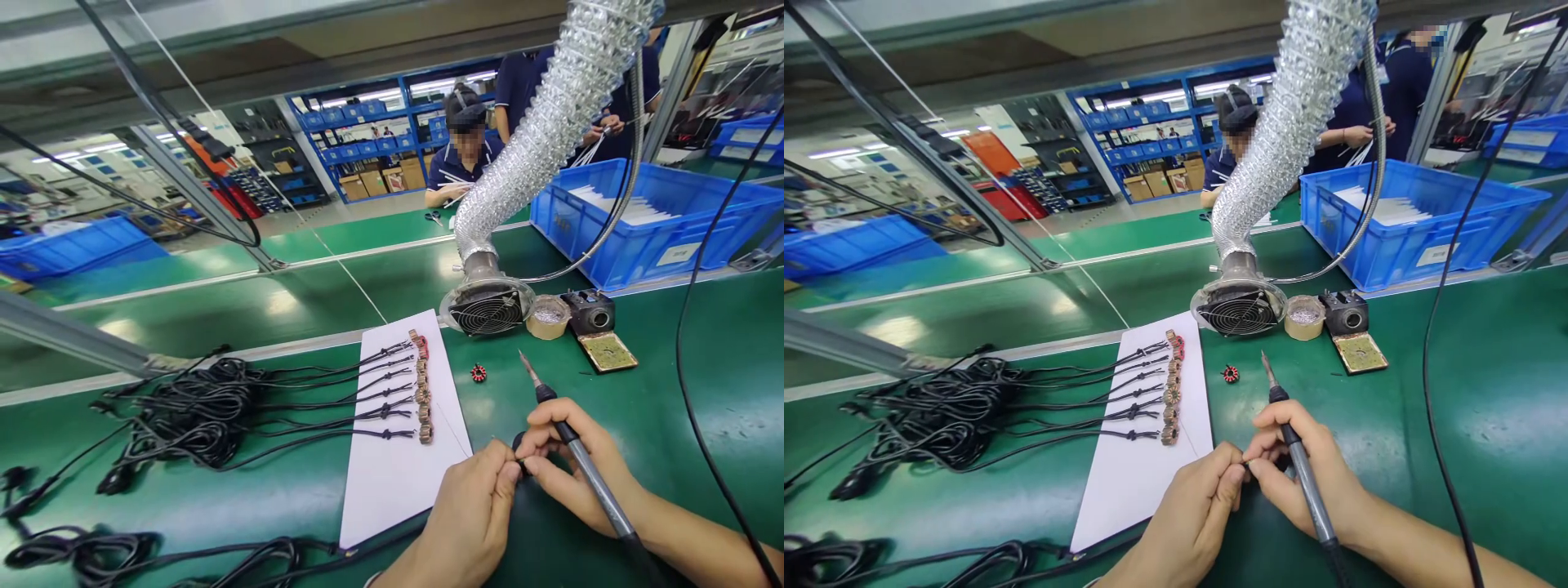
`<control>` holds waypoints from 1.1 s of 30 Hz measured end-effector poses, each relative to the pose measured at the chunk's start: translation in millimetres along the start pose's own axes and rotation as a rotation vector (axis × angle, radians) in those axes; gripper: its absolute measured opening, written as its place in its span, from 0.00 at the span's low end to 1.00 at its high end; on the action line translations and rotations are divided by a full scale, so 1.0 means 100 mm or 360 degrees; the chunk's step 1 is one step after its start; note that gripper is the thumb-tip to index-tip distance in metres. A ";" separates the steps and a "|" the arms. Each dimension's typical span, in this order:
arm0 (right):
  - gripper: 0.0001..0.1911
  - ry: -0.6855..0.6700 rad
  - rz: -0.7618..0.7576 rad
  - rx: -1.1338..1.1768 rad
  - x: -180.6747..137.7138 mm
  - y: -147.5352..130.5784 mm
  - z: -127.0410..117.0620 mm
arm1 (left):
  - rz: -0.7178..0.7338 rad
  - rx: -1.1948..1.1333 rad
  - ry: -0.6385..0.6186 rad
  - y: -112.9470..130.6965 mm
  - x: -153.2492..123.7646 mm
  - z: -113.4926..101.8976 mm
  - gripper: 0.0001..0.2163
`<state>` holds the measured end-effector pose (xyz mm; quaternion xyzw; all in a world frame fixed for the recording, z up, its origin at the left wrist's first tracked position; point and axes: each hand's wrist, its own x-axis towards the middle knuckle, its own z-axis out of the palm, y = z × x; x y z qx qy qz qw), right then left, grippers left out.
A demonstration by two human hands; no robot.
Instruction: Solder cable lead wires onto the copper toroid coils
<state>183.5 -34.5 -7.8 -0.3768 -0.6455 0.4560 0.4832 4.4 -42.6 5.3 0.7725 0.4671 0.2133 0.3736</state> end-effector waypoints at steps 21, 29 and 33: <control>0.11 0.0396 -0.0716 -0.0644 -0.10 0.13 0.27 | -0.0239 -0.0628 0.0008 0.00 -0.07 0.09 0.17; 0.06 0.0472 -0.0260 -0.0562 -0.12 0.09 0.35 | -0.0382 -0.0793 0.0080 0.01 -0.09 0.14 0.21; 0.06 0.0394 -0.0334 -0.0624 -0.12 0.04 0.32 | -0.0411 -0.0991 0.0060 -0.01 -0.06 0.14 0.21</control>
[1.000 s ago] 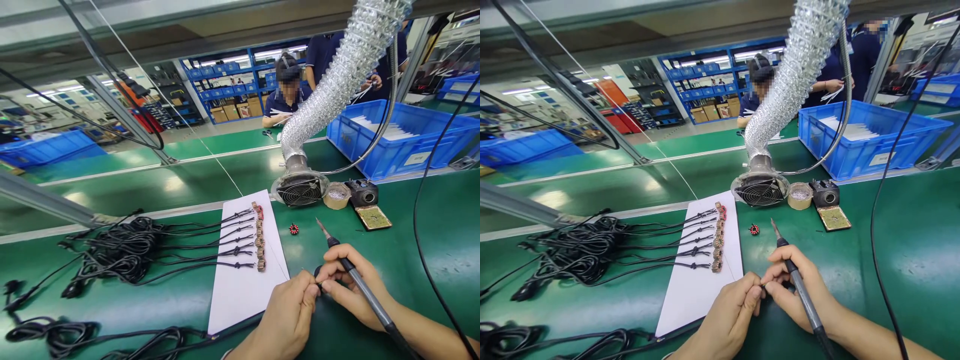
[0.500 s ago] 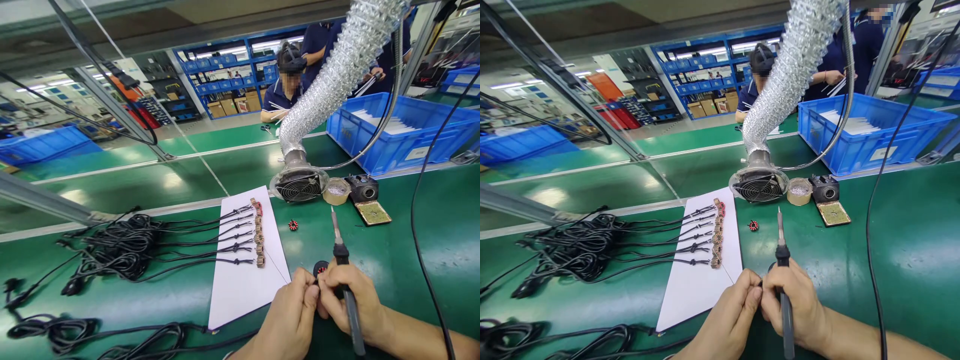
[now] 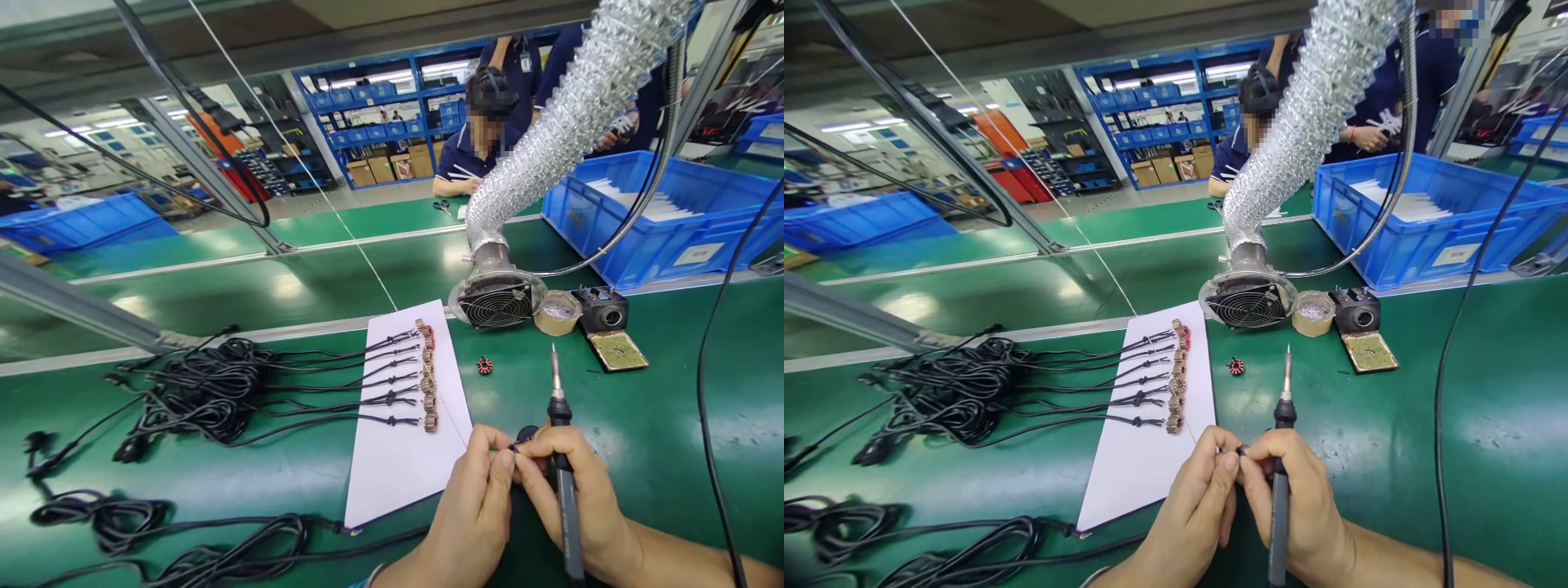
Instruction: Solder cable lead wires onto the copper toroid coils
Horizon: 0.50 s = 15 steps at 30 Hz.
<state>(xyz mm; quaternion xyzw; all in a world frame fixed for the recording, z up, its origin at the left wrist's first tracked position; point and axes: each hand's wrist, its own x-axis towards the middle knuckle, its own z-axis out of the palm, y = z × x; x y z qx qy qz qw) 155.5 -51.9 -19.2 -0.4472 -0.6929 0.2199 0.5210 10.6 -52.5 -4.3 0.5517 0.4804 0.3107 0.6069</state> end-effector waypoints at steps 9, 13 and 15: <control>0.14 -0.0296 0.0011 0.0473 0.18 0.23 -0.31 | -0.0074 -0.0227 -0.0273 0.15 0.19 -0.15 0.19; 0.11 -0.0469 0.0098 0.0554 0.22 0.25 -0.30 | -0.0140 -0.0144 -0.0284 0.14 0.18 -0.17 0.20; 0.11 -0.0509 0.0095 0.0528 0.23 0.24 -0.30 | -0.0099 -0.0112 -0.0319 0.12 0.18 -0.19 0.19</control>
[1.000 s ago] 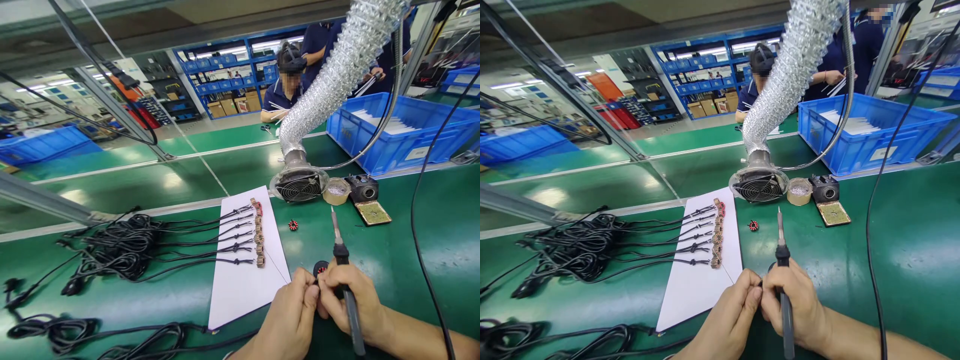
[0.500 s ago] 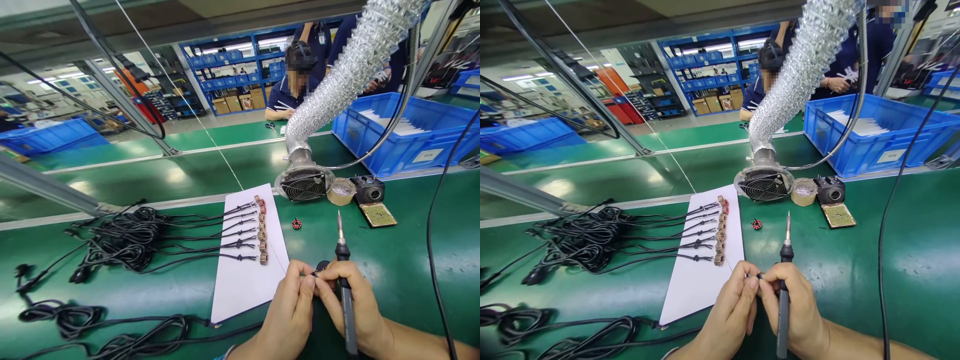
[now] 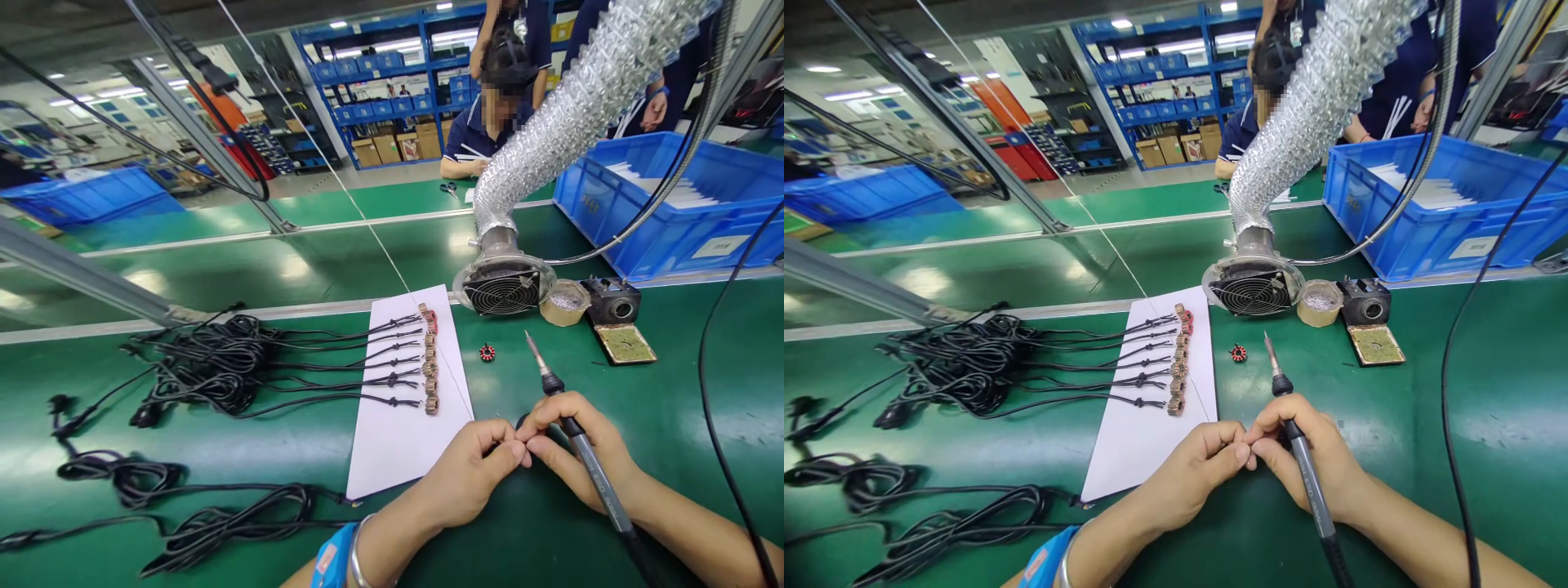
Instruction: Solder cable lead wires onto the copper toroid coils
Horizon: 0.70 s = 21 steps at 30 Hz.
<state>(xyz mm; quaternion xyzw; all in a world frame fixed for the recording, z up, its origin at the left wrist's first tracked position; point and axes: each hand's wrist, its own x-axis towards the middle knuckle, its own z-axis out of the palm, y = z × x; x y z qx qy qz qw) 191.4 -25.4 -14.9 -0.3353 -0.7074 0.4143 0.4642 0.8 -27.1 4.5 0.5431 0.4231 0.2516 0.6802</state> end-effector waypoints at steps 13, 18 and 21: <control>0.15 -0.0162 -0.0238 -0.0262 -0.04 -0.02 -0.02 | -0.0087 0.0480 -0.0137 0.02 -0.02 -0.05 0.13; 0.16 -0.0154 -0.0393 -0.0469 0.02 -0.22 0.11 | 0.0047 0.0735 -0.0005 0.07 -0.03 0.01 0.06; 0.14 -0.0235 -0.0252 -0.0533 0.03 -0.28 0.19 | 0.0132 0.0754 -0.0037 0.09 -0.05 0.03 0.06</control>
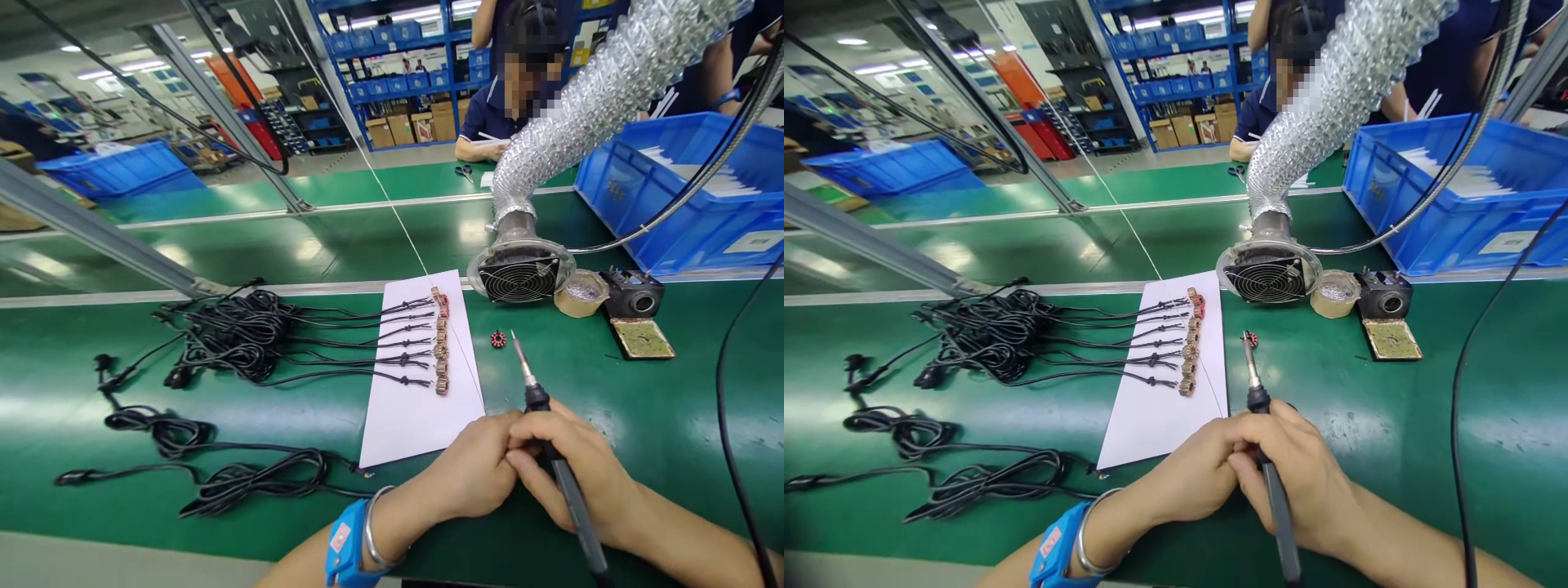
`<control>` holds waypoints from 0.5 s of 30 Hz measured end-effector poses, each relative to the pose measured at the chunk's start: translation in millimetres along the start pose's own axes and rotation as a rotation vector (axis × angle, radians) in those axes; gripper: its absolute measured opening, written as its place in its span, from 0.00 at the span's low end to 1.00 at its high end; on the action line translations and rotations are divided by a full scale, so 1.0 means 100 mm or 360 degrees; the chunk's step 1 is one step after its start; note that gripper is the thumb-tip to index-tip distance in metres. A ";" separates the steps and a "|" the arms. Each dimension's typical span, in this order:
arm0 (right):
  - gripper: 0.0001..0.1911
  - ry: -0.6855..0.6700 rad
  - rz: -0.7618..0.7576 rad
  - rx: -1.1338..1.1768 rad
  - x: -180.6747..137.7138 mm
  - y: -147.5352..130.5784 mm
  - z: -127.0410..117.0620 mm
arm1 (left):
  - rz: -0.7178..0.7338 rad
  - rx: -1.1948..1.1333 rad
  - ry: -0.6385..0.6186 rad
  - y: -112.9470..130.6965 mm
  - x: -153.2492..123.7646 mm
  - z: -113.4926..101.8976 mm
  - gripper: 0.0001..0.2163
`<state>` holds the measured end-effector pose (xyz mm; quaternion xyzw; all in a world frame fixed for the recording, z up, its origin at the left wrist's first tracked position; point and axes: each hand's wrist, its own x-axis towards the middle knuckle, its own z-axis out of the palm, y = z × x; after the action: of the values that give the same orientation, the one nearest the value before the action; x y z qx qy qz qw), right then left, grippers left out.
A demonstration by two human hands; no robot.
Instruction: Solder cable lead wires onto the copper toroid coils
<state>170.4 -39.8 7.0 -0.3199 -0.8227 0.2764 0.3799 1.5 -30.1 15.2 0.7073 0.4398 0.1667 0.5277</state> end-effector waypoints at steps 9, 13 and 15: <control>0.16 -0.0212 -0.0130 -0.0106 0.01 0.21 -0.19 | -0.0089 0.0168 -0.0004 0.07 -0.02 -0.02 0.08; 0.14 -0.0269 -0.0189 -0.0038 0.02 0.30 -0.29 | -0.0103 0.0082 -0.0017 0.04 -0.01 -0.07 0.07; 0.14 -0.0303 -0.0220 -0.0042 0.01 0.32 -0.30 | -0.0098 0.0008 -0.0070 0.01 -0.01 -0.10 0.07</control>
<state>203.8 -12.2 1.8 -0.2398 -0.8787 0.2679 0.3139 -5.3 -24.8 20.4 0.6984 0.4499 0.1337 0.5404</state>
